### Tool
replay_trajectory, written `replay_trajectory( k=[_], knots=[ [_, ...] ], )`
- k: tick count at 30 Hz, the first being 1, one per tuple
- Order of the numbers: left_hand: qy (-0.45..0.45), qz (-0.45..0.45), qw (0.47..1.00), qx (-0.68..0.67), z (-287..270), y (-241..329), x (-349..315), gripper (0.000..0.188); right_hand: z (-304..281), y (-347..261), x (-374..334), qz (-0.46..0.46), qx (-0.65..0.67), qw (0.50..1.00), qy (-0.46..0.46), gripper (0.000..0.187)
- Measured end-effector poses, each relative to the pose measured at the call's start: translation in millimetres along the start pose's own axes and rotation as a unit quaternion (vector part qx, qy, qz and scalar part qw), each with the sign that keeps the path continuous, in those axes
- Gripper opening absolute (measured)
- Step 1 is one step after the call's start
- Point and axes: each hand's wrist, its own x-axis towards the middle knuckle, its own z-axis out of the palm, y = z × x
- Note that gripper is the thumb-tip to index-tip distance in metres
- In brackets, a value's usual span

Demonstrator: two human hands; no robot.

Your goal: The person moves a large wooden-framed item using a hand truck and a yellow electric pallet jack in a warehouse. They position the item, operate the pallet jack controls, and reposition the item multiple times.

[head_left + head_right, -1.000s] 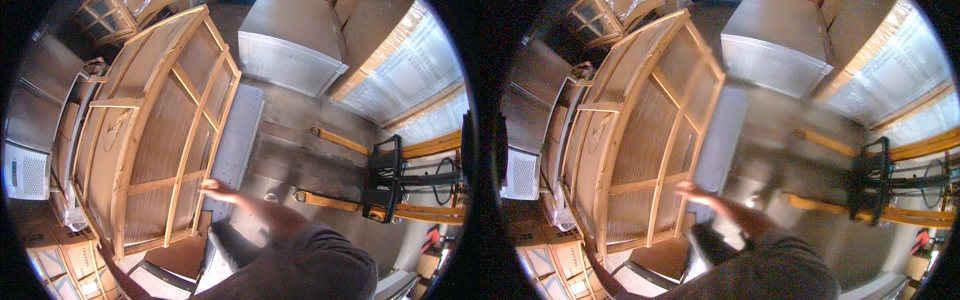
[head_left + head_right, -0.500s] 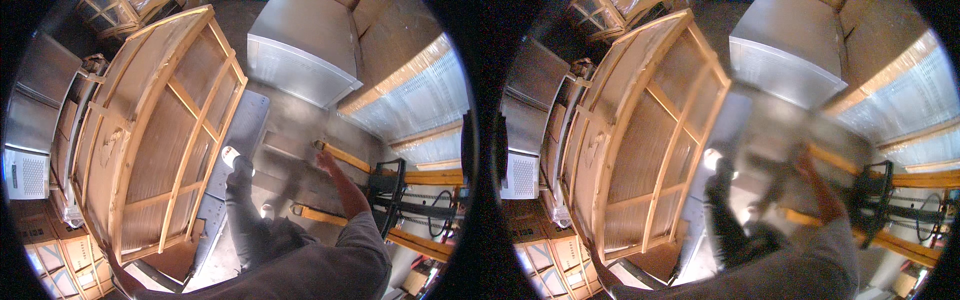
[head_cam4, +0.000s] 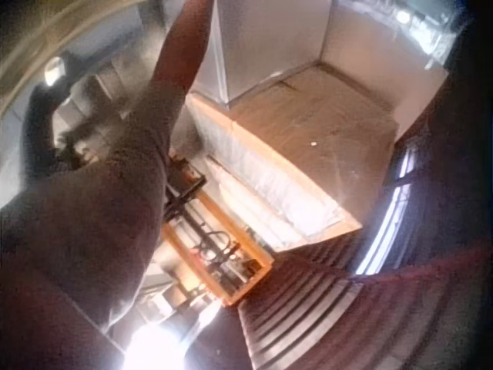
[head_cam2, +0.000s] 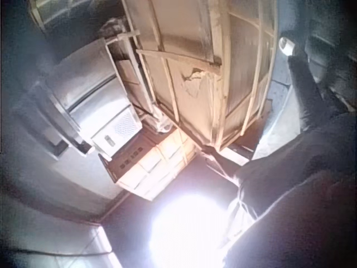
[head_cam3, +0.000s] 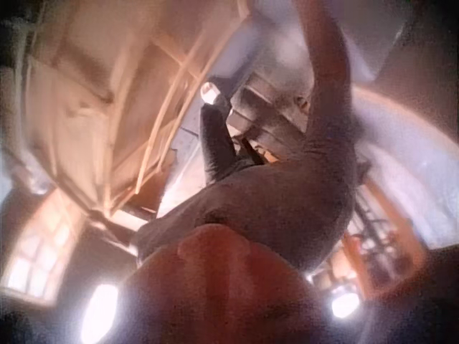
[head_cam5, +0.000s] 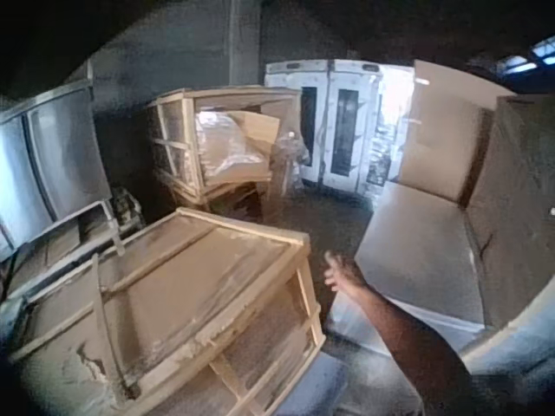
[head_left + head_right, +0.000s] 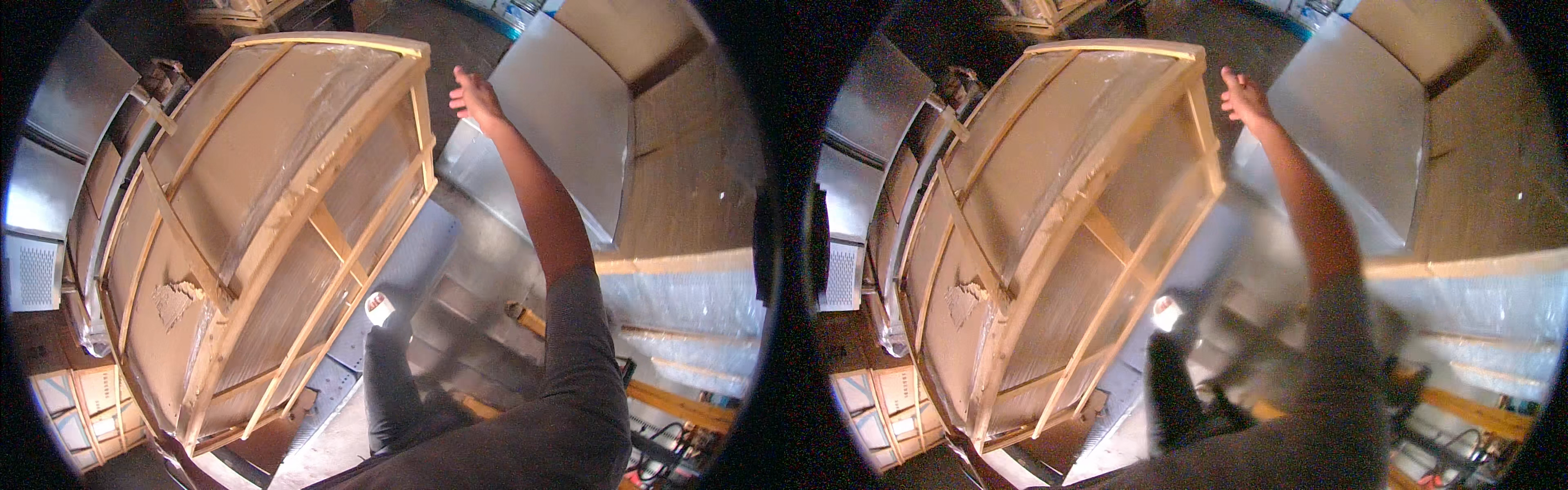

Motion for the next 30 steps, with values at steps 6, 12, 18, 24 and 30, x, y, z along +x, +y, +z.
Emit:
replay_trajectory(
  k=[6,12,18,24,30],
  knots=[
    [0.241,0.303,0.886,-0.256,-37,242,-112,0.034,28,-35,82,0.037,-0.023,0.998,0.038,0.084],
    [-0.156,0.33,0.817,-0.448,-61,563,-311,0.056,52,-27,144,-0.012,-0.203,0.979,0.033,0.101],
    [-0.079,0.282,0.906,-0.306,-83,651,-342,0.04,69,-34,201,-0.18,-0.369,0.912,-0.018,0.097],
    [-0.095,0.298,0.914,-0.259,-84,643,-345,0.032,86,-42,221,-0.154,-0.368,0.886,-0.236,0.065],
    [-0.118,0.288,0.92,-0.238,-90,649,-345,0.038,82,-54,222,-0.111,-0.325,0.897,-0.28,0.058]
  ],
)
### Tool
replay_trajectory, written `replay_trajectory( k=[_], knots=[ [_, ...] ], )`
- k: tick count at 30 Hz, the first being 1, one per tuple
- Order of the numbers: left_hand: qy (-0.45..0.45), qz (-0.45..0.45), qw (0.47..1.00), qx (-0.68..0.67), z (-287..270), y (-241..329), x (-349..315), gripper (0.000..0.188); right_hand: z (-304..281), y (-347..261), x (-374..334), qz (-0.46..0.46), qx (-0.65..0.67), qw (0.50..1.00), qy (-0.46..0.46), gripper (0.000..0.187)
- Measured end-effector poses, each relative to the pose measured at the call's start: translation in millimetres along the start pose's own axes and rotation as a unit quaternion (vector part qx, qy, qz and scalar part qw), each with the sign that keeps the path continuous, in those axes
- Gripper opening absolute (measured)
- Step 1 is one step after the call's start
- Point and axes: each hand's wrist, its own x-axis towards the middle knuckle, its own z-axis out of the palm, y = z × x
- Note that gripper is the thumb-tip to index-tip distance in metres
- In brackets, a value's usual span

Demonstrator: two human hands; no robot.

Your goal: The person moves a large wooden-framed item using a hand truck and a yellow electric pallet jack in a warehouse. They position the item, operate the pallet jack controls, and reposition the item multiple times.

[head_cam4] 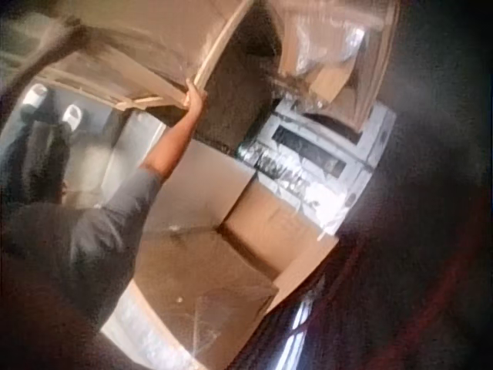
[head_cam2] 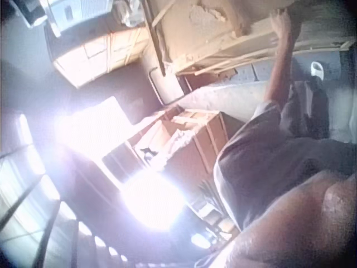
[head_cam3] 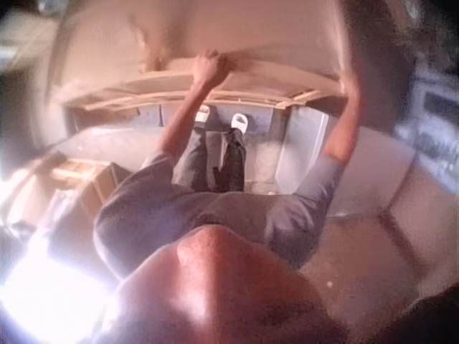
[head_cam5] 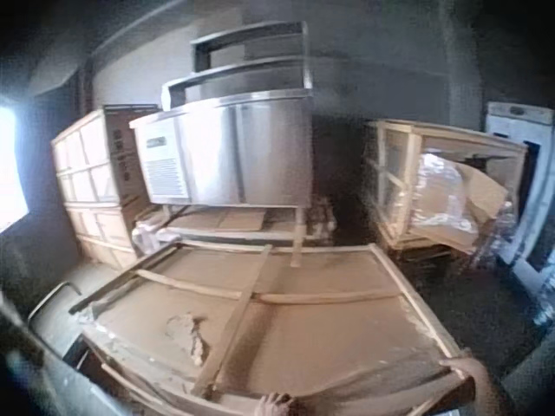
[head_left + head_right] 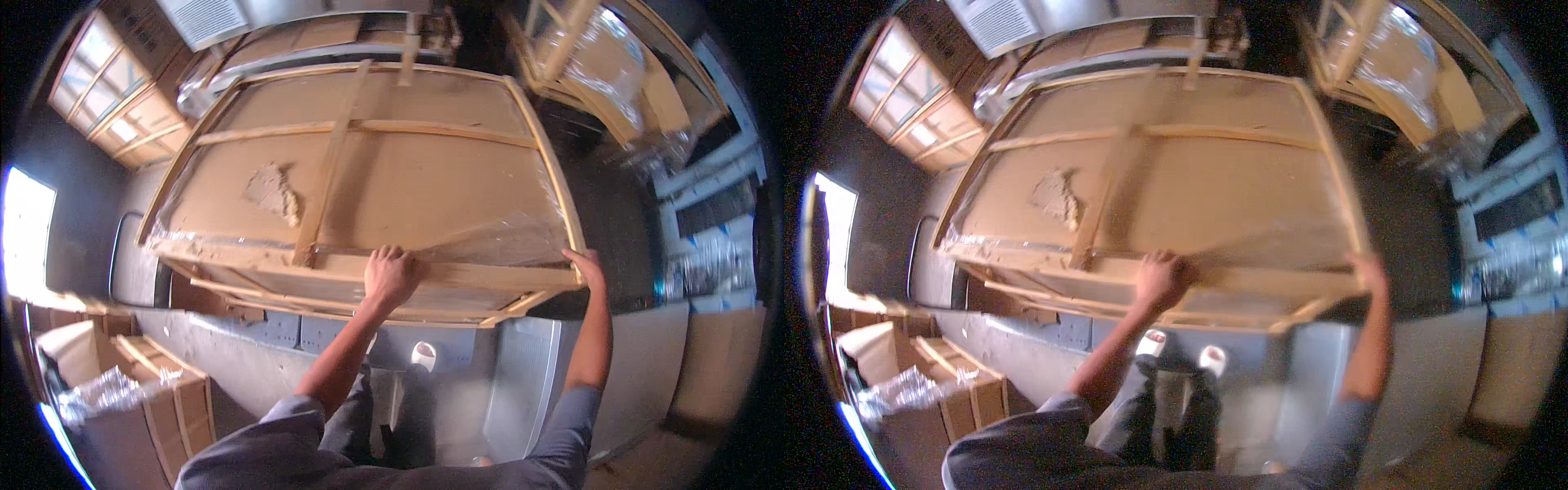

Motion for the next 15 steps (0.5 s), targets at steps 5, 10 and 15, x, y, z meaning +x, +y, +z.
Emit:
replay_trajectory(
  k=[5,10,15],
  knots=[
    [-0.057,-0.055,0.997,-0.021,5,-4,-8,0.039,-3,-6,-9,-0.047,0.04,0.993,-0.097,0.061],
    [0.031,-0.016,0.999,0.004,14,-9,-8,0.037,-4,-4,-2,0.035,-0.01,0.996,-0.077,0.071],
    [-0.009,-0.019,1.0,-0.01,16,-13,-9,0.038,-6,1,1,0.097,-0.017,0.992,-0.077,0.081]
  ],
)
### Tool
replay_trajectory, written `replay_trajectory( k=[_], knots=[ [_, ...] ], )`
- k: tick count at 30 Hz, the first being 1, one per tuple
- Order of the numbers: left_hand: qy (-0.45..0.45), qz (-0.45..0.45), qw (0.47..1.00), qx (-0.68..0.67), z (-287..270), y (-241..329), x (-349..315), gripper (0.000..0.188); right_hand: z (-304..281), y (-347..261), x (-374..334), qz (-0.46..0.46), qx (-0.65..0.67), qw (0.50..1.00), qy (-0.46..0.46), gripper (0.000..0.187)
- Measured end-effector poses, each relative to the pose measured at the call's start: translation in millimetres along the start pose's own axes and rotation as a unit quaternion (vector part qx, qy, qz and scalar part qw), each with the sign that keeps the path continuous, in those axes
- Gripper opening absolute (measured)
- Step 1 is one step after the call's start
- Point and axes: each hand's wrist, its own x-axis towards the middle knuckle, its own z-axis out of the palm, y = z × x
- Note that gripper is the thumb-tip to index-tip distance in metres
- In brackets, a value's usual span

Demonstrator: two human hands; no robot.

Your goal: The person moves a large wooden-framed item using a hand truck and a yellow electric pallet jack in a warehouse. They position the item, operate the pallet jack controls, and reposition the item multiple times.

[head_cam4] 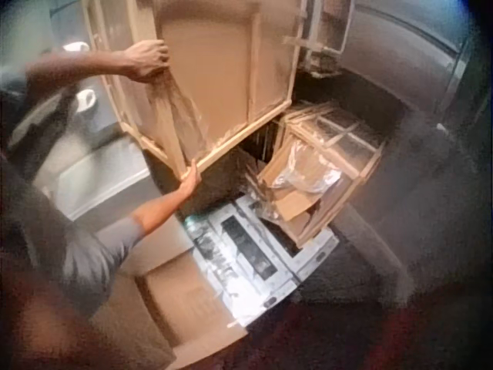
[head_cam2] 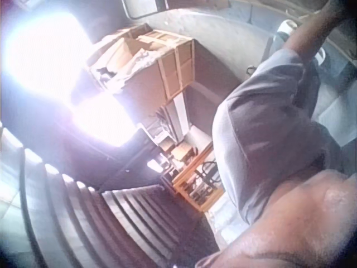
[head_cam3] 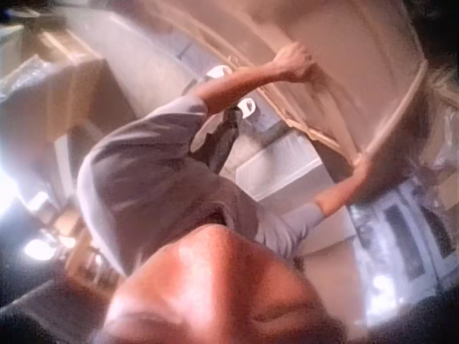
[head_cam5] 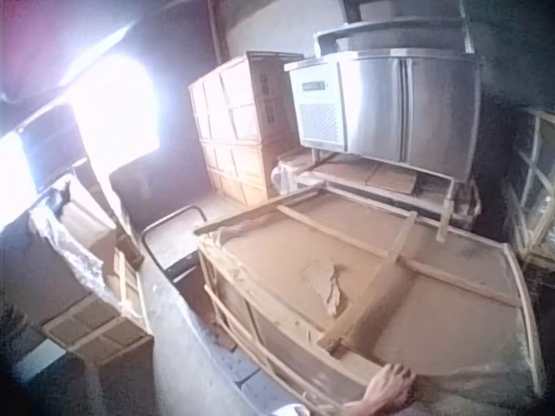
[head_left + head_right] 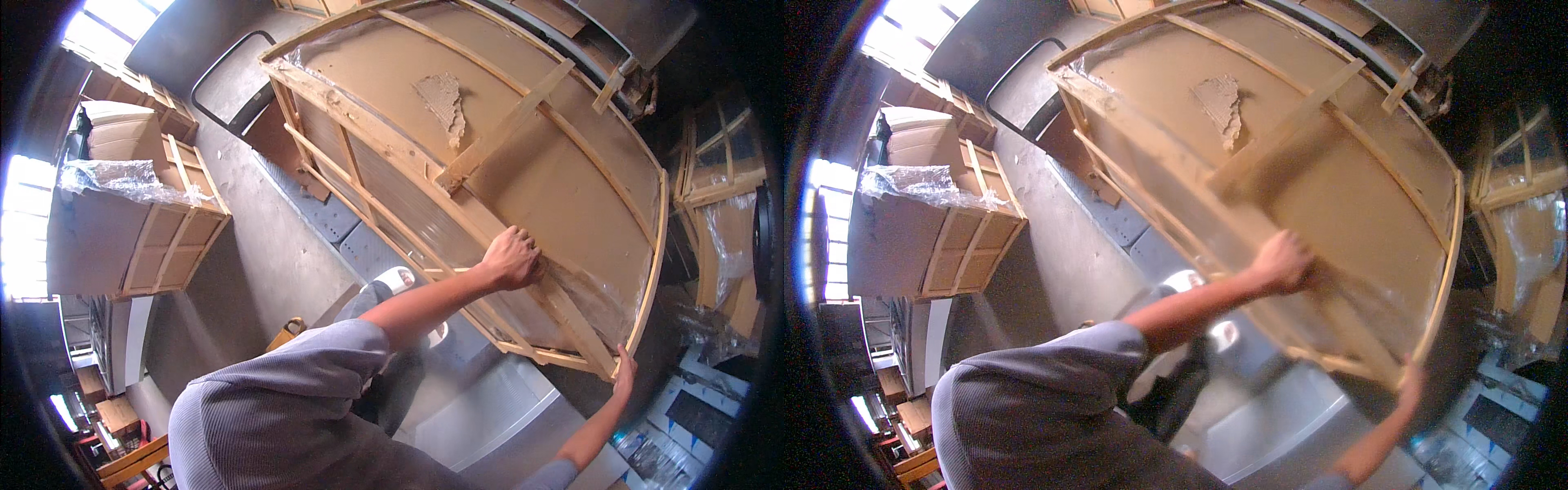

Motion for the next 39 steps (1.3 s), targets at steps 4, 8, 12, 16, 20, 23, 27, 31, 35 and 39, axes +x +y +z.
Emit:
replay_trajectory(
  k=[4,8,12,16,20,23,27,31,35,39],
  knots=[
    [0.045,0.0,0.999,0.01,-1,2,2,0.04,-8,4,10,0.009,-0.018,1.0,-0.004,0.082],
    [-0.064,-0.039,0.997,0.011,-3,4,5,0.044,-11,15,17,-0.06,-0.058,0.996,-0.024,0.072],
    [0.005,-0.015,1.0,0.018,1,3,2,0.046,-6,20,6,-0.05,0.108,0.989,-0.091,0.045],
    [0.085,0.007,0.996,0.009,11,1,-6,0.045,1,19,-3,-0.063,0.093,0.992,-0.052,0.04],
    [0.132,0.018,0.991,0.032,23,-3,-13,0.043,1,32,14,-0.063,0.061,0.995,-0.038,0.041],
    [0.147,0.001,0.987,0.058,28,-5,-15,0.042,-3,49,33,-0.137,0.028,0.99,-0.006,0.044],
    [0.095,-0.008,0.993,0.07,32,1,-25,0.05,-3,68,32,-0.133,-0.037,0.986,0.098,0.061],
    [0.054,-0.029,0.996,0.071,39,2,-56,0.053,17,85,1,-0.126,-0.021,0.991,0.041,0.049],
    [0.123,0.052,0.986,0.096,58,14,-75,0.046,29,113,-36,-0.143,0.013,0.987,0.072,0.05],
    [0.111,0.056,0.988,0.089,60,23,-90,0.04,47,118,-64,-0.115,0.041,0.99,0.074,0.046]
  ],
)
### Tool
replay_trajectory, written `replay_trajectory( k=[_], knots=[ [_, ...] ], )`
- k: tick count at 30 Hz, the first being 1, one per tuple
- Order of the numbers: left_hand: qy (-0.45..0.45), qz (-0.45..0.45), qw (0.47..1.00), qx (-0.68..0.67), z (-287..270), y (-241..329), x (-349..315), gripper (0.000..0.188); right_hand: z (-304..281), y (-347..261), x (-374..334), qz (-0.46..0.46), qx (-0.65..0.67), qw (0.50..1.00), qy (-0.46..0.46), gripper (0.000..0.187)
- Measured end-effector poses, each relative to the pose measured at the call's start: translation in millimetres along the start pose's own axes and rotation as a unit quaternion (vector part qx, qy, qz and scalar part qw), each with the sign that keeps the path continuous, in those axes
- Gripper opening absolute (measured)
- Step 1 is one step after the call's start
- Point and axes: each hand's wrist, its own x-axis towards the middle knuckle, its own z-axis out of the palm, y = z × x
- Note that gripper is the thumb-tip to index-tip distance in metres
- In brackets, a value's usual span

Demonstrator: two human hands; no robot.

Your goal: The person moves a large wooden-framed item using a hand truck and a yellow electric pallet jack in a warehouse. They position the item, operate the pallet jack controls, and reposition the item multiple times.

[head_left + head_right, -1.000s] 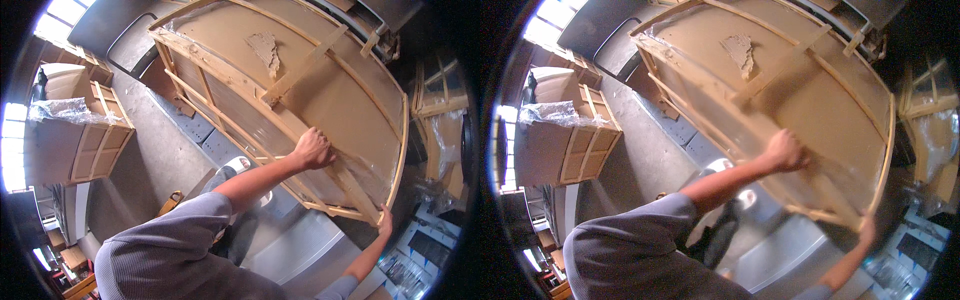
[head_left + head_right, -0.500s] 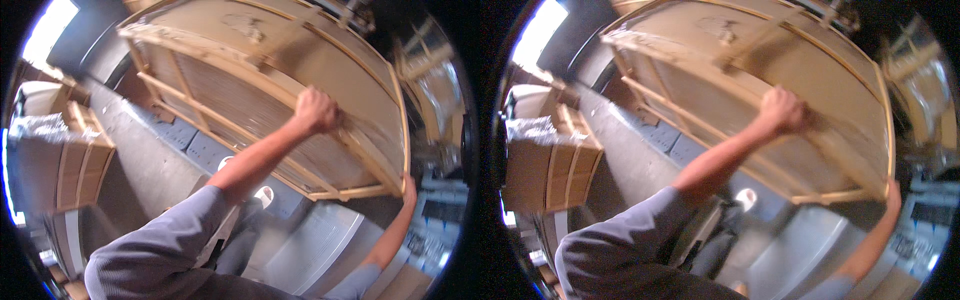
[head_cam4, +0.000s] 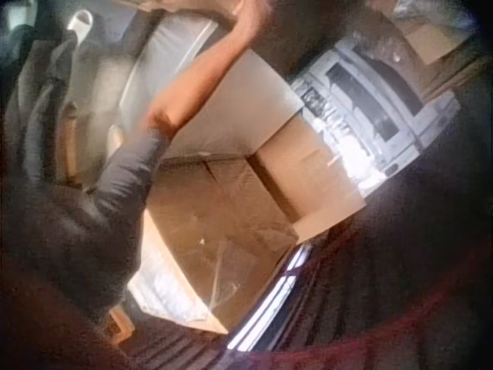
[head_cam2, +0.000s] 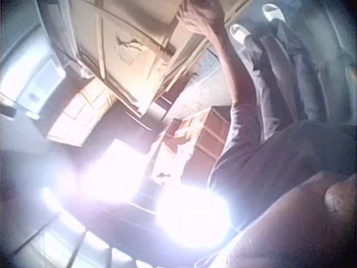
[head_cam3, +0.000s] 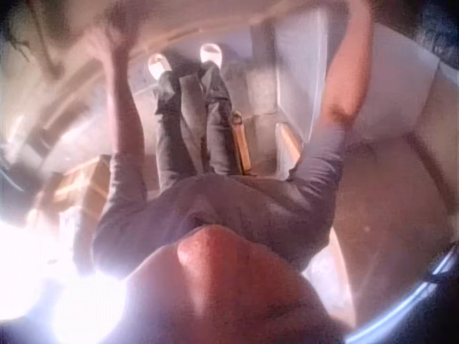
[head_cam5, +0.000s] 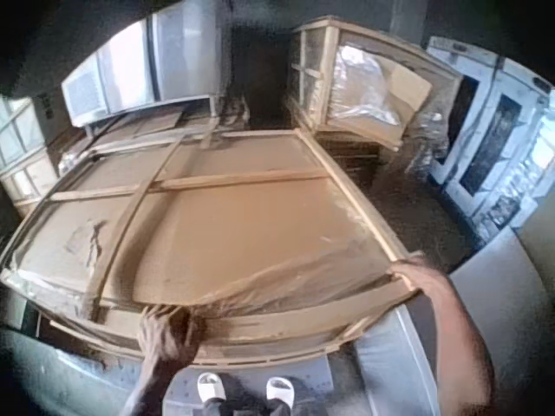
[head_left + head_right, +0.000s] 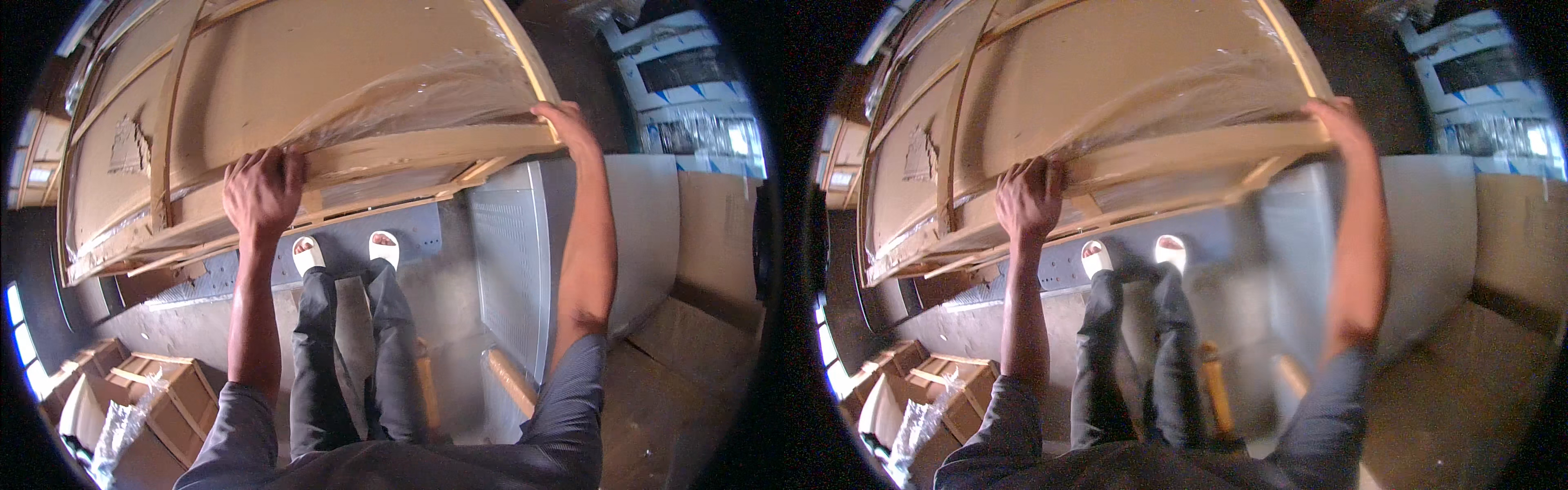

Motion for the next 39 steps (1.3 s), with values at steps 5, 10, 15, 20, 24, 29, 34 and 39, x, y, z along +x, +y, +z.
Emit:
replay_trajectory(
  k=[5,10,15,20,24,29,34,39],
  knots=[
    [0.008,0.025,0.999,0.021,4,-7,-9,0.039,12,11,-9,0.028,0.009,0.999,0.028,0.047],
    [0.04,0.039,0.997,0.061,14,-16,-18,0.028,18,33,-1,0.015,-0.012,0.999,0.035,0.049],
    [-0.007,0.022,1.0,-0.007,2,-25,-5,0.029,21,19,-8,0.01,0.012,1.0,-0.024,0.044],
    [-0.032,-0.006,0.999,0.011,0,-22,-2,0.032,0,-3,2,0.124,0.008,0.979,-0.162,0.062],
    [0.037,0.01,0.999,-0.01,6,-18,-3,0.037,0,-1,21,0.107,0.079,0.987,-0.091,0.102],
    [0.053,0.008,0.998,0.037,9,-13,-6,0.045,0,5,16,0.12,0.101,0.977,-0.145,0.082],
    [-0.005,-0.063,0.997,0.049,10,-13,-8,0.048,-3,10,20,0.118,0.056,0.983,-0.129,0.072],
    [0.046,-0.07,0.995,0.045,14,-9,-17,0.051,3,20,22,0.047,0.056,0.992,-0.103,0.072]
  ],
)
